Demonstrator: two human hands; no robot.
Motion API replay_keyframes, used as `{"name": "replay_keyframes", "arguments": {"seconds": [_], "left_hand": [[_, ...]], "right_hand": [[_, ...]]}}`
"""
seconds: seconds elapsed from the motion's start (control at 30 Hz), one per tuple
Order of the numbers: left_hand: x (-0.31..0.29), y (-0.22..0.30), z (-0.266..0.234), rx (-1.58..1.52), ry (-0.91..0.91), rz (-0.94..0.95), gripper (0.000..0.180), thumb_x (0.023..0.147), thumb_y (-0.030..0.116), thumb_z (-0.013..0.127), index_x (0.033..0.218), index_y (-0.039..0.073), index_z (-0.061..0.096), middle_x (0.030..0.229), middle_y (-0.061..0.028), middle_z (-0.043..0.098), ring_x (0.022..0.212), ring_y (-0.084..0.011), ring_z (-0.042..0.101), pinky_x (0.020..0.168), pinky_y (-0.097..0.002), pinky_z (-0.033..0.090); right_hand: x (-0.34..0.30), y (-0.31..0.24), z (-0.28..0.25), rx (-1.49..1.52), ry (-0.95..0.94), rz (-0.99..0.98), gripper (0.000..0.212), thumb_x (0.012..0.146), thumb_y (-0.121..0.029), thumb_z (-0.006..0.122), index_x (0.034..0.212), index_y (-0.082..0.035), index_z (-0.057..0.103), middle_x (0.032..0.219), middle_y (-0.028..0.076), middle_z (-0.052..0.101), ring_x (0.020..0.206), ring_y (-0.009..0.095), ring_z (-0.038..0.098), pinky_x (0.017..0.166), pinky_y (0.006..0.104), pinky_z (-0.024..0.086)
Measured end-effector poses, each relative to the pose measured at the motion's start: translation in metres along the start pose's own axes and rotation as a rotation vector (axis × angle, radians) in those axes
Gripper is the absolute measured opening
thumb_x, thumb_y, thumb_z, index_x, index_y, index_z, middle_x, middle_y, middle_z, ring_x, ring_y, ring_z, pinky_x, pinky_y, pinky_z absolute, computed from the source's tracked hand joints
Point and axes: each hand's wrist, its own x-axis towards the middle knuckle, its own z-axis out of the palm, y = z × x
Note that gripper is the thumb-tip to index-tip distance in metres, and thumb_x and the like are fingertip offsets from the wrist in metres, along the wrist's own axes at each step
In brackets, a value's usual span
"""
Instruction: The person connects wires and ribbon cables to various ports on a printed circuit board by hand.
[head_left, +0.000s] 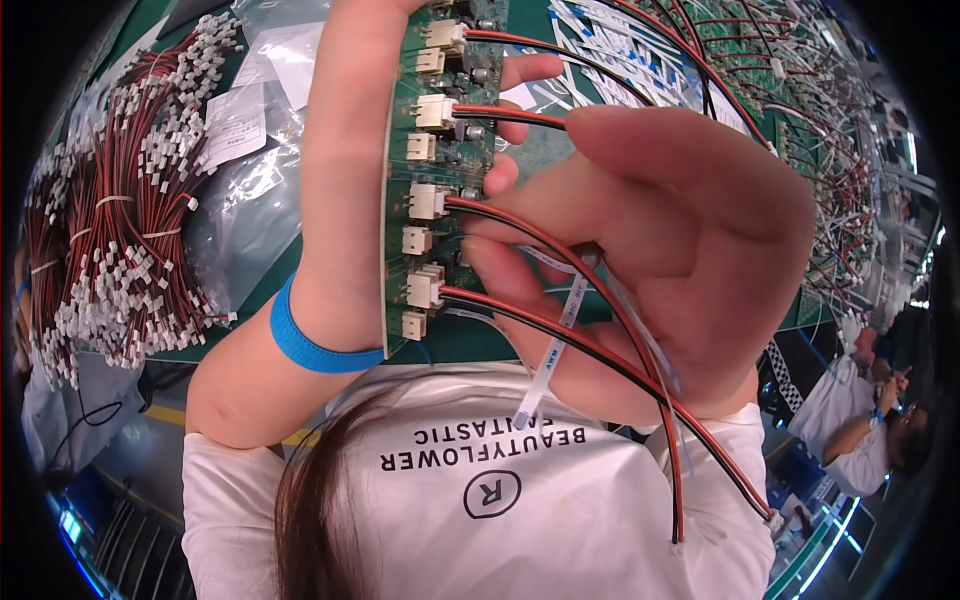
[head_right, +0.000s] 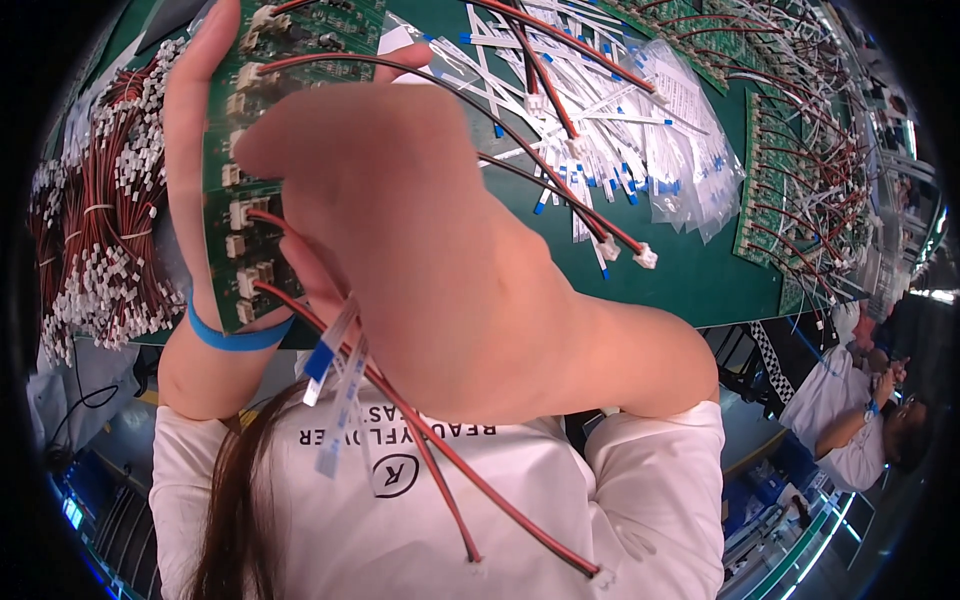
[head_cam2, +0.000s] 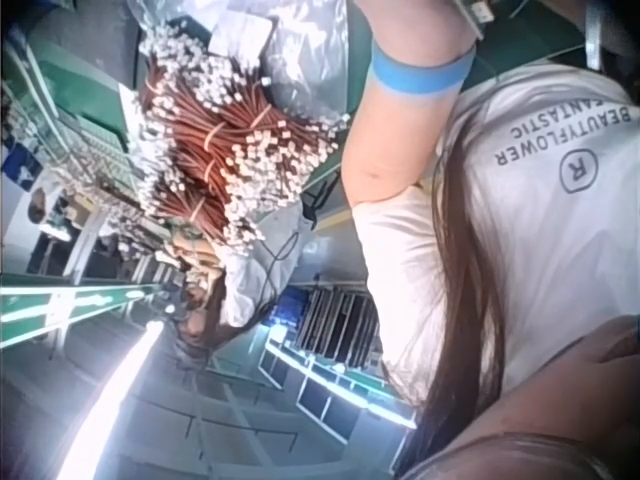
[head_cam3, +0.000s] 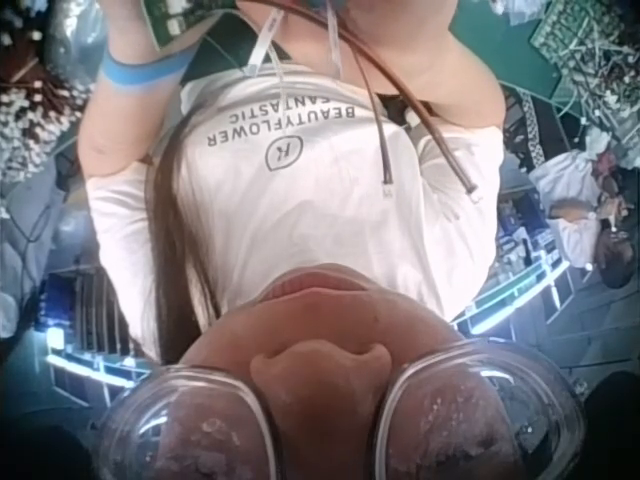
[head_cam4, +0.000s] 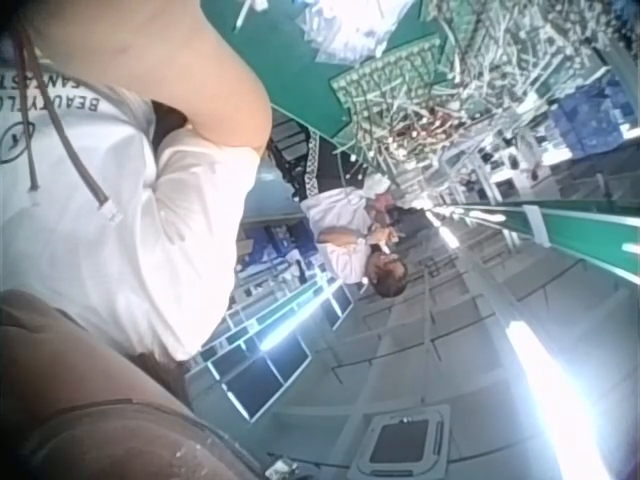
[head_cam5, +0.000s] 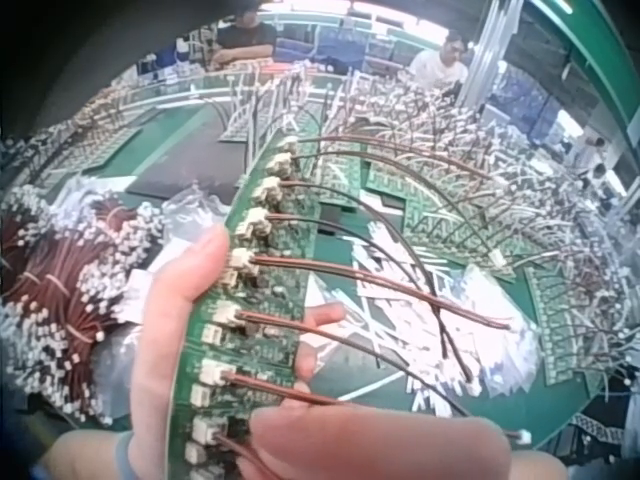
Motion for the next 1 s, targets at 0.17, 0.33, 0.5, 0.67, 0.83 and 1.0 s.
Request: {"name": "replay_keyframes", "arguments": {"seconds": [0.17, 0.33, 0.5, 0.67, 0.83, 1.0], "left_hand": [[0.003, -0.006, 0.001, -0.008, -0.013, -0.015, 0.057, 0.086, 0.004, 0.055, 0.137, 0.005, 0.030, 0.126, -0.0141, 0.047, 0.106, -0.0238, 0.055, 0.090, -0.0329, 0.046], [-0.001, -0.006, 0.000, -0.009, -0.018, -0.030, 0.057, 0.086, 0.004, 0.055, 0.137, 0.005, 0.030, 0.126, -0.0142, 0.047, 0.106, -0.0239, 0.055, 0.090, -0.0329, 0.047], [-0.005, -0.006, 0.001, -0.016, -0.029, -0.043, 0.057, 0.086, 0.004, 0.055, 0.137, 0.005, 0.030, 0.125, -0.0143, 0.047, 0.106, -0.0240, 0.055, 0.090, -0.0330, 0.047], [-0.001, -0.010, 0.001, -0.021, -0.037, -0.051, 0.057, 0.086, 0.004, 0.055, 0.137, 0.005, 0.030, 0.125, -0.0144, 0.047, 0.106, -0.0241, 0.055, 0.090, -0.0331, 0.047], [-0.001, -0.011, 0.000, -0.024, -0.039, -0.056, 0.057, 0.086, 0.004, 0.055, 0.137, 0.005, 0.030, 0.125, -0.0146, 0.048, 0.106, -0.0242, 0.055, 0.090, -0.0332, 0.047], [0.001, -0.012, 0.003, -0.030, -0.047, -0.063, 0.057, 0.086, 0.005, 0.055, 0.137, 0.005, 0.029, 0.125, -0.0147, 0.048, 0.106, -0.0244, 0.055, 0.090, -0.0333, 0.047]], "right_hand": [[0.006, 0.002, -0.003, -0.066, -0.006, -0.045, 0.054, 0.060, 0.011, 0.071, 0.106, 0.007, 0.044, 0.083, 0.016, 0.062, 0.072, 0.018, 0.063, 0.066, 0.0246, 0.050], [0.010, 0.003, -0.004, -0.124, -0.019, -0.095, 0.041, 0.059, 0.007, 0.073, 0.094, 0.005, 0.051, 0.082, 0.013, 0.060, 0.068, 0.017, 0.061, 0.064, 0.0236, 0.049], [0.011, 0.004, -0.006, -0.189, -0.027, -0.142, 0.029, 0.058, 0.003, 0.074, 0.082, 0.002, 0.058, 0.080, 0.010, 0.058, 0.064, 0.015, 0.060, 0.061, 0.0225, 0.048], [0.012, 0.002, -0.006, -0.217, -0.051, -0.152, 0.020, 0.057, 0.002, 0.074, 0.074, 0.001, 0.062, 0.080, 0.008, 0.056, 0.060, 0.015, 0.058, 0.060, 0.0229, 0.049], [0.010, 0.003, -0.005, -0.246, -0.071, -0.130, 0.017, 0.058, 0.004, 0.070, 0.071, 0.001, 0.060, 0.080, 0.009, 0.054, 0.058, 0.016, 0.056, 0.061, 0.0249, 0.050], [0.012, 0.010, 0.001, -0.214, 0.008, -0.217, 0.014, 0.060, 0.004, 0.066, 0.071, 0.002, 0.058, 0.081, 0.011, 0.053, 0.058, 0.017, 0.055, 0.055, 0.0241, 0.045]]}}
